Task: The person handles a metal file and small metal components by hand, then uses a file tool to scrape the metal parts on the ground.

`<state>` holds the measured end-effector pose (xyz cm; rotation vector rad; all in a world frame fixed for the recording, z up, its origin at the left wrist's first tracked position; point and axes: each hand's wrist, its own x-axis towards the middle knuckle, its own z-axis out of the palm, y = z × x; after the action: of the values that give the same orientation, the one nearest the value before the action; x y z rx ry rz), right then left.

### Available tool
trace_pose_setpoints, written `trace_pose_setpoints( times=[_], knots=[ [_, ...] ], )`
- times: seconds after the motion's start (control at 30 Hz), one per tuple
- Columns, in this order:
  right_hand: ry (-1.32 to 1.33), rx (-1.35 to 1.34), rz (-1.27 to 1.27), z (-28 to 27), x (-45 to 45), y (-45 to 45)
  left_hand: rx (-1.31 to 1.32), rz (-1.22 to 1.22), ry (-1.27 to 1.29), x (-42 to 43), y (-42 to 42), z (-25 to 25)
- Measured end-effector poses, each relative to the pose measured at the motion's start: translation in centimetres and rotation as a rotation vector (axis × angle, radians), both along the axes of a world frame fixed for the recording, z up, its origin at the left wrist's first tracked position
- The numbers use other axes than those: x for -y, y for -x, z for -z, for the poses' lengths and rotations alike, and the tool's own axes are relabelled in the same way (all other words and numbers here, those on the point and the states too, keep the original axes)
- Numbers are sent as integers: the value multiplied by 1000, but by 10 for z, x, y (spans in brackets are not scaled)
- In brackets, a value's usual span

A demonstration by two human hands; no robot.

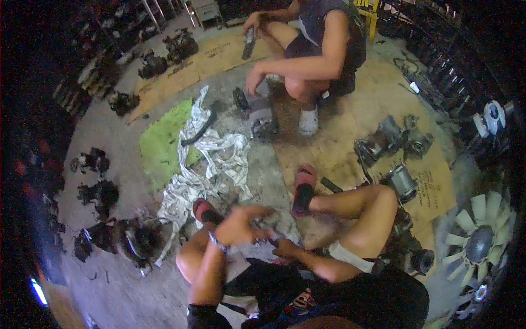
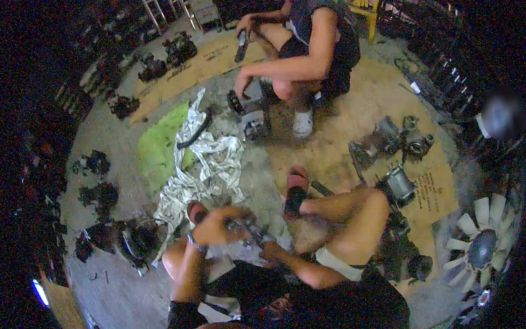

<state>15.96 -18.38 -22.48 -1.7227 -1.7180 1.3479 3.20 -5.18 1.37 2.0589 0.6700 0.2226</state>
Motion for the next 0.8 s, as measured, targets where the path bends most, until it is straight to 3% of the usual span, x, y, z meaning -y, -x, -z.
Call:
trace_pose_setpoints(
  times=[0.07,0.17,0.2,0.5,0.63,0.8],
  knots=[
    [-568,-64,114,-10,0,1,303,259,300,39,-20,-57],
    [290,39,-38,23,3,0,845,706,815,89,-45,-69],
    [373,-16,15,17,4,-3,965,805,875,100,-52,-72],
    [309,32,51,39,6,8,1099,755,521,112,-53,-78],
    [332,26,34,2,-2,3,1096,718,430,113,-51,-79],
    [200,83,40,28,-1,6,1104,673,329,114,-51,-80]
  ],
)
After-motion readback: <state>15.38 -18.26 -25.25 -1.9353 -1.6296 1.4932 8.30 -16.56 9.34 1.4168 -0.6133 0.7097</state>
